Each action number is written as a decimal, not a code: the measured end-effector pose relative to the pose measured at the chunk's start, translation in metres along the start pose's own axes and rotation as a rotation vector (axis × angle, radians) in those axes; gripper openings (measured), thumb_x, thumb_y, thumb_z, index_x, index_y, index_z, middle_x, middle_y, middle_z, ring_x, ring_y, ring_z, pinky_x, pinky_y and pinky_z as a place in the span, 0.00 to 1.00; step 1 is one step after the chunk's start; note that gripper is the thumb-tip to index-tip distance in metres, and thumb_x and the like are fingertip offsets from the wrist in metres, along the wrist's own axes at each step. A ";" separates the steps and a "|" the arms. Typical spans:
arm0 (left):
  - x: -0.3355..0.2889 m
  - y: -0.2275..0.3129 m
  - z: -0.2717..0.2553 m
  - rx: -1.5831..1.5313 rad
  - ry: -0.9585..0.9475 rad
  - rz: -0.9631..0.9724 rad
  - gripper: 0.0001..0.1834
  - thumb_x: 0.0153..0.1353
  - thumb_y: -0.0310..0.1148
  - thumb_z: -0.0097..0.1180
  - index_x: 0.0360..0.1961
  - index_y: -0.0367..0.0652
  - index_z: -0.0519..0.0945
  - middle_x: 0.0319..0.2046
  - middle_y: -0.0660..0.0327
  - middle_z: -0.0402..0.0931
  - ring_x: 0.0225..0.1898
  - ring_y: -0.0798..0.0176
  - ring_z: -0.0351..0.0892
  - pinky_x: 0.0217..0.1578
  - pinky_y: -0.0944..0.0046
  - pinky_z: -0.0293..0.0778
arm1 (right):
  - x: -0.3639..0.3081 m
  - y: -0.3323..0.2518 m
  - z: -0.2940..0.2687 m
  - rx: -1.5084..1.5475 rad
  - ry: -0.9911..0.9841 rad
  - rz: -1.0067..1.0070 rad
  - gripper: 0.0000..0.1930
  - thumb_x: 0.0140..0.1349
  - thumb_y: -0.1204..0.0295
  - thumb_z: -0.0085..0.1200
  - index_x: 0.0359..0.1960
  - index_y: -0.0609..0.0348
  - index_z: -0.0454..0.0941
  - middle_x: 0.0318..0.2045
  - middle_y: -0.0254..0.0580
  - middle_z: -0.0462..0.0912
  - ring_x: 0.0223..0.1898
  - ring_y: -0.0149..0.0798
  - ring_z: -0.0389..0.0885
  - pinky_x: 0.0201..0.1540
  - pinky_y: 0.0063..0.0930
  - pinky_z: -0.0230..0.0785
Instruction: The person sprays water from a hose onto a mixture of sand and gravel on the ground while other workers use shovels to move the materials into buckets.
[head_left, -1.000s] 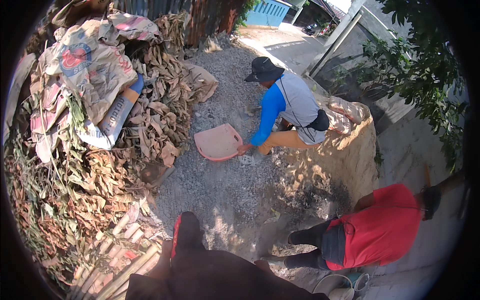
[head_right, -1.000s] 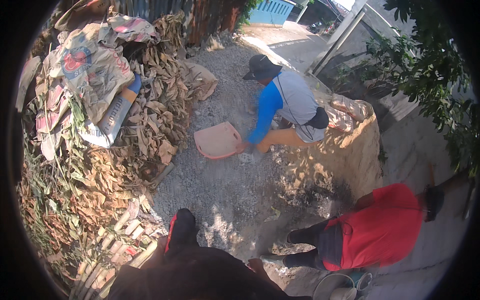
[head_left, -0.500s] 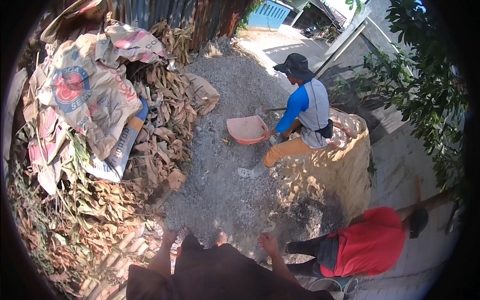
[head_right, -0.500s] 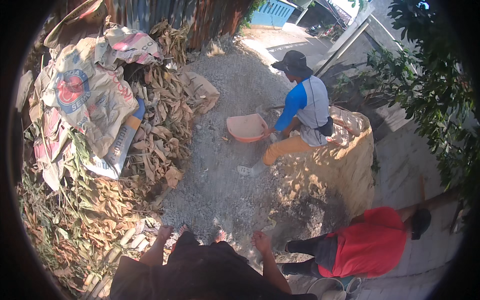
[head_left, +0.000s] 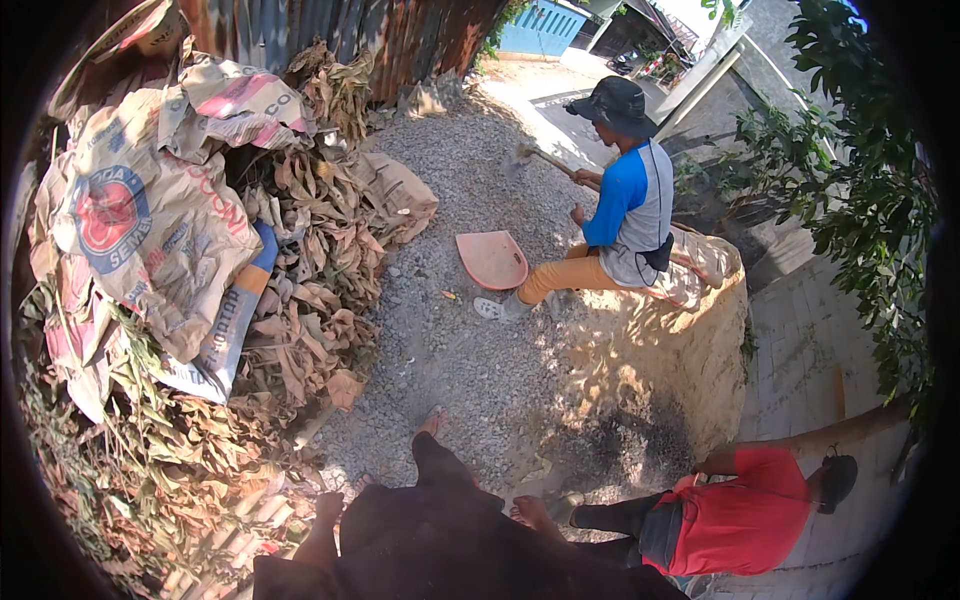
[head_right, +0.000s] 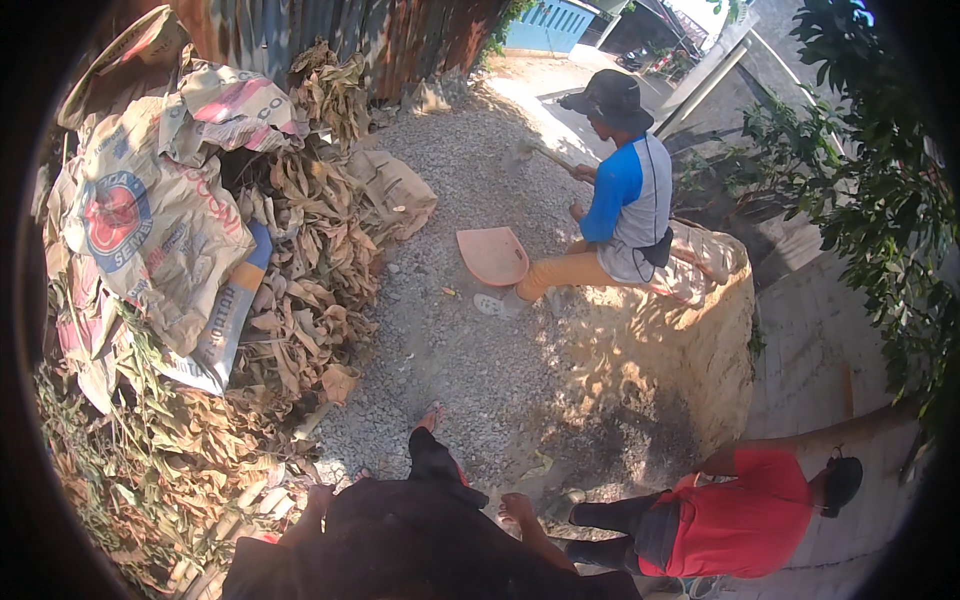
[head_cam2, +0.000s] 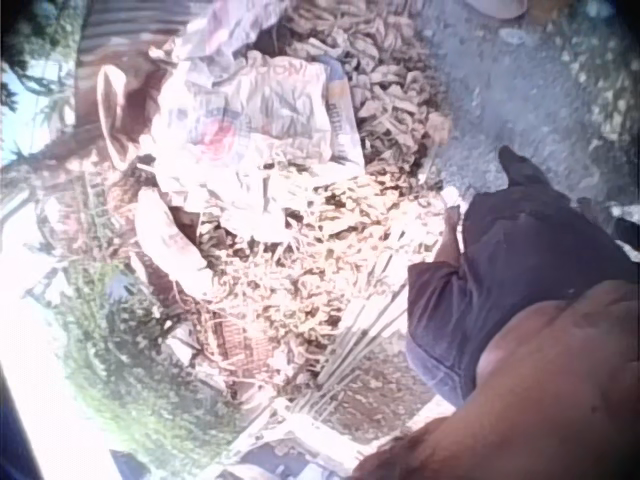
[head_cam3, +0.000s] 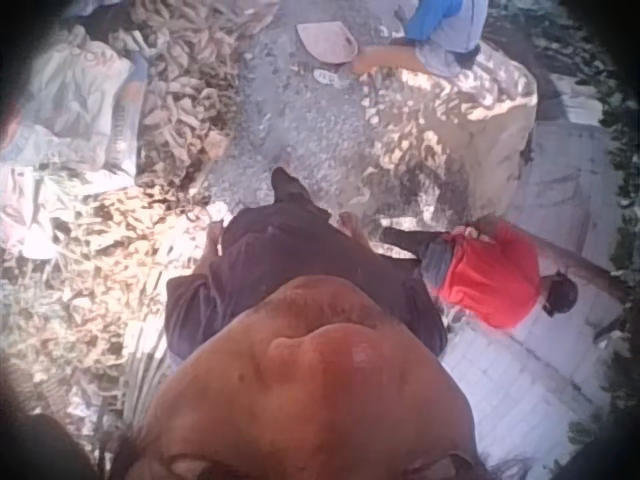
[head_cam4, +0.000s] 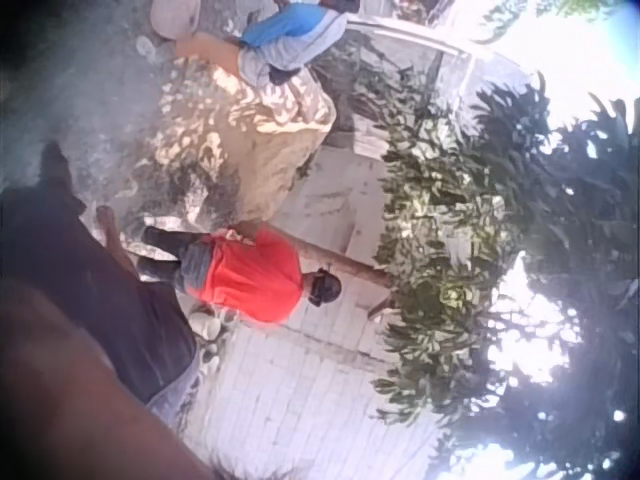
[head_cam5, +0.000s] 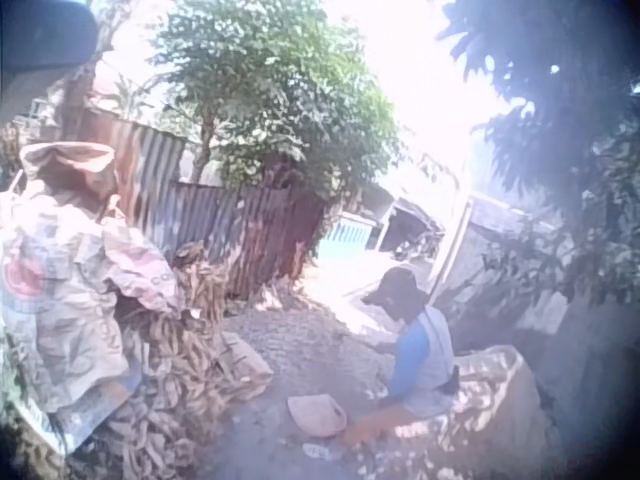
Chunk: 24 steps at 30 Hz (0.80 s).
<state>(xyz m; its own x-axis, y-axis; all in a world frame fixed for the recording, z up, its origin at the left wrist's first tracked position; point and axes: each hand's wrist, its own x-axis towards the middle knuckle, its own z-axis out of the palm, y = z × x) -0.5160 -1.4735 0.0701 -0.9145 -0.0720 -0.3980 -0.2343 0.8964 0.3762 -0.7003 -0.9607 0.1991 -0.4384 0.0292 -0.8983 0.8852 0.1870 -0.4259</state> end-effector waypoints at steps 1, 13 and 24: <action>0.007 -0.004 -0.001 0.008 0.005 -0.031 0.08 0.48 0.37 0.60 0.25 0.45 0.78 0.24 0.52 0.80 0.30 0.51 0.82 0.32 0.51 0.75 | -0.003 -0.038 0.022 -0.155 0.090 -0.045 0.07 0.62 0.68 0.48 0.38 0.56 0.73 0.23 0.41 0.76 0.19 0.35 0.77 0.19 0.30 0.72; 0.269 0.114 -0.132 -1.036 0.323 -0.582 0.17 0.59 0.38 0.52 0.38 0.33 0.81 0.35 0.53 0.81 0.35 0.57 0.79 0.37 0.59 0.73 | 0.121 -0.289 0.008 -0.351 0.122 -0.261 0.14 0.62 0.63 0.48 0.44 0.57 0.75 0.29 0.38 0.79 0.23 0.32 0.78 0.26 0.29 0.75; 0.397 0.132 -0.154 -1.043 -0.097 -0.493 0.15 0.59 0.40 0.50 0.38 0.42 0.83 0.37 0.48 0.80 0.42 0.51 0.80 0.43 0.54 0.73 | 0.166 -0.486 -0.023 -0.347 0.237 -0.307 0.13 0.66 0.69 0.46 0.47 0.62 0.73 0.27 0.41 0.78 0.22 0.32 0.78 0.23 0.26 0.73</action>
<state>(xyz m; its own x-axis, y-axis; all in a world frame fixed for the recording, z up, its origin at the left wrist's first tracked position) -0.9610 -1.4513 0.0904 -0.6297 -0.2391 -0.7391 -0.7580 -0.0191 0.6520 -1.2069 -1.0244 0.2594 -0.7283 0.1363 -0.6715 0.6247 0.5349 -0.5689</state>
